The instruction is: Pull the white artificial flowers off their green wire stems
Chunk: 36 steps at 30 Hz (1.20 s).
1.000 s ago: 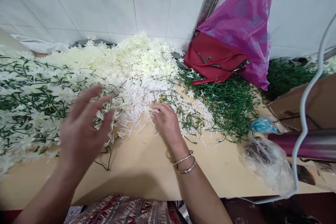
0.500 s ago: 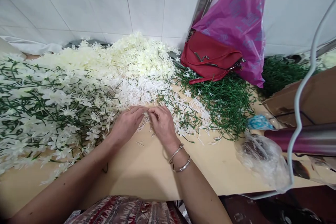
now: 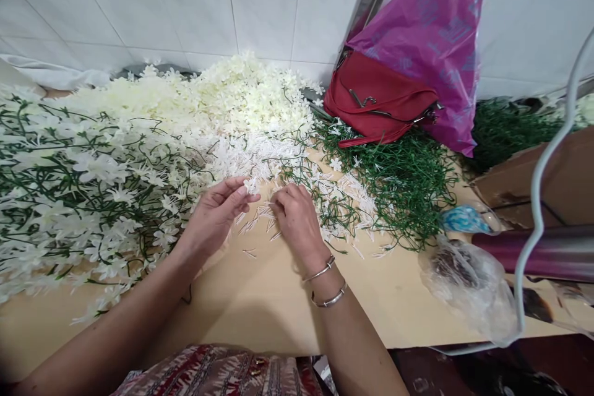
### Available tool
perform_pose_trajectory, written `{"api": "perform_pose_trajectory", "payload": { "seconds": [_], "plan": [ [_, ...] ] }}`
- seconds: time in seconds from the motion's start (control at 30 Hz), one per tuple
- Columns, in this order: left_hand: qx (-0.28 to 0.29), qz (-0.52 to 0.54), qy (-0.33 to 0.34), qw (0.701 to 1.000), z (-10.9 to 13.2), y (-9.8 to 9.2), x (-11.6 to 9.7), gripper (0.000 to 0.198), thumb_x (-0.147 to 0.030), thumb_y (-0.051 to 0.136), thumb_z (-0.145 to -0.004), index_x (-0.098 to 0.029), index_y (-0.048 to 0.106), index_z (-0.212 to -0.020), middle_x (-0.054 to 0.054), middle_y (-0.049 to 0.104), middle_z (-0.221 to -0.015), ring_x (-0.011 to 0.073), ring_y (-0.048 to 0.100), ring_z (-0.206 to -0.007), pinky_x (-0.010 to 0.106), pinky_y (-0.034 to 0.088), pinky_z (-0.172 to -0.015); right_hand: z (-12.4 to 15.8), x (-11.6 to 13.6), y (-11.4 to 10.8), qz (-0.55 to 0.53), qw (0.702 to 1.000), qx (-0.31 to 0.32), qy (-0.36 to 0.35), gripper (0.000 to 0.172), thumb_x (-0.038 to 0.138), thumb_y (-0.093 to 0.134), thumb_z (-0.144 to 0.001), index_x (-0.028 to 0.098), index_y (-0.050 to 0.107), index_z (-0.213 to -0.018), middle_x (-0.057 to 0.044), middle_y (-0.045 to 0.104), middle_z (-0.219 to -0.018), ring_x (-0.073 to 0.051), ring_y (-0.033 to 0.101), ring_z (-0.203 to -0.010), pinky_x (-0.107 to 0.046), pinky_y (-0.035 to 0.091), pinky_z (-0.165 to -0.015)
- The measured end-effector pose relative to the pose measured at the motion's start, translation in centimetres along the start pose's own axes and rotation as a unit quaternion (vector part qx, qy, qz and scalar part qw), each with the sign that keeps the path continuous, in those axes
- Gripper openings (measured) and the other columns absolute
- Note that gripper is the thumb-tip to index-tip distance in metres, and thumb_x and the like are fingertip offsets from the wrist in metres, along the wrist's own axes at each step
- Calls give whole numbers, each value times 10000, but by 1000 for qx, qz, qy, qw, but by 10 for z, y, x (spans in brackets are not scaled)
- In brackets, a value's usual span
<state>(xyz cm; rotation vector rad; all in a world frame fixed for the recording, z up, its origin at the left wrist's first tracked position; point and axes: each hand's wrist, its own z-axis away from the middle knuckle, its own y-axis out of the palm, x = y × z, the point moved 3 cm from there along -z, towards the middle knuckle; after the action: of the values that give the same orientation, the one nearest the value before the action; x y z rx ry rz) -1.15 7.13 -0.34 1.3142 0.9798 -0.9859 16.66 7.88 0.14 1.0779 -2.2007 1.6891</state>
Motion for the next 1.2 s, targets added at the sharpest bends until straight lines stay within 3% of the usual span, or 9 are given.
{"api": "perform_pose_trajectory", "payload": {
  "seconds": [0.1, 0.23, 0.37, 0.43, 0.57, 0.8, 0.97, 1.1, 1.2],
  "plan": [
    [0, 112, -103, 988, 1, 1, 9, 356, -328, 886, -766, -200, 721, -1054, -3, 758, -880, 162, 794, -906, 207, 572, -734, 0, 1, -5, -46, 998, -40, 2, 148, 170, 631, -980, 233, 743, -906, -80, 725, -972, -274, 624, -958, -453, 494, -900],
    [3, 140, -139, 980, 3, 1, 11, 322, -294, 878, -787, -209, 737, -1064, 21, 794, -990, 171, 788, -1019, 262, 606, -909, 1, 6, -12, -145, 986, -87, 11, 175, 170, 612, -992, 257, 764, -988, -65, 745, -1011, -245, 679, -980, -419, 530, -898],
    [-4, 143, -119, 983, 2, 1, 9, 256, -362, 802, -880, -203, 740, -1071, 73, 786, -1190, 214, 765, -1129, 355, 591, -1039, 2, 12, -15, -226, 966, -118, 50, 106, 199, 700, -952, 277, 755, -998, -21, 754, -961, -207, 686, -897, -361, 538, -829],
    [-10, 152, -120, 981, 2, 2, 10, 266, -347, 828, -857, -195, 742, -1057, 78, 783, -1205, 213, 766, -1123, 366, 582, -1063, 3, 14, -16, -235, 962, -124, 59, 67, 207, 716, -941, 268, 741, -949, -17, 746, -936, -201, 676, -884, -352, 531, -824],
    [-16, 153, -125, 980, 3, 5, 10, 363, -256, 933, -721, -180, 752, -1026, 45, 809, -1017, 177, 778, -1022, 328, 590, -1026, 2, 15, -17, -233, 962, -130, 57, 97, 168, 693, -929, 250, 708, -879, -40, 724, -974, -214, 666, -977, -359, 519, -867],
    [-83, 148, -94, 981, 6, 7, 8, 405, -382, 994, -613, -163, 731, -830, -23, 752, -803, 146, 781, -817, 254, 617, -829, 1, 10, -11, -334, 930, -115, 98, 56, 198, 719, -883, 231, 680, -859, -24, 694, -923, -193, 649, -905, -345, 497, -843],
    [-98, 82, -59, 990, 8, 8, 12, 363, -420, 935, -703, -164, 743, -874, -10, 758, -824, 139, 764, -808, 252, 614, -807, 0, 14, -8, -388, 904, -91, 154, 112, 255, 751, -831, 228, 646, -800, 22, 620, -755, -153, 540, -719, -308, 438, -711],
    [-80, 28, -22, 996, 10, 10, 14, 258, -388, 856, -809, -168, 773, -916, -5, 768, -832, 118, 723, -772, 251, 609, -812, 1, 24, -2, -396, 901, -68, 164, 120, 261, 743, -814, 221, 637, -774, 32, 599, -718, -143, 515, -685, -300, 425, -680],
    [-55, 12, -5, 998, 12, 13, 15, 227, -370, 824, -844, -176, 790, -957, 2, 788, -858, 122, 720, -781, 251, 607, -816, 3, 24, 4, -383, 901, -84, 183, 109, 250, 724, -807, 217, 627, -769, 29, 608, -727, -140, 534, -686, -295, 443, -678]
  ]
}}
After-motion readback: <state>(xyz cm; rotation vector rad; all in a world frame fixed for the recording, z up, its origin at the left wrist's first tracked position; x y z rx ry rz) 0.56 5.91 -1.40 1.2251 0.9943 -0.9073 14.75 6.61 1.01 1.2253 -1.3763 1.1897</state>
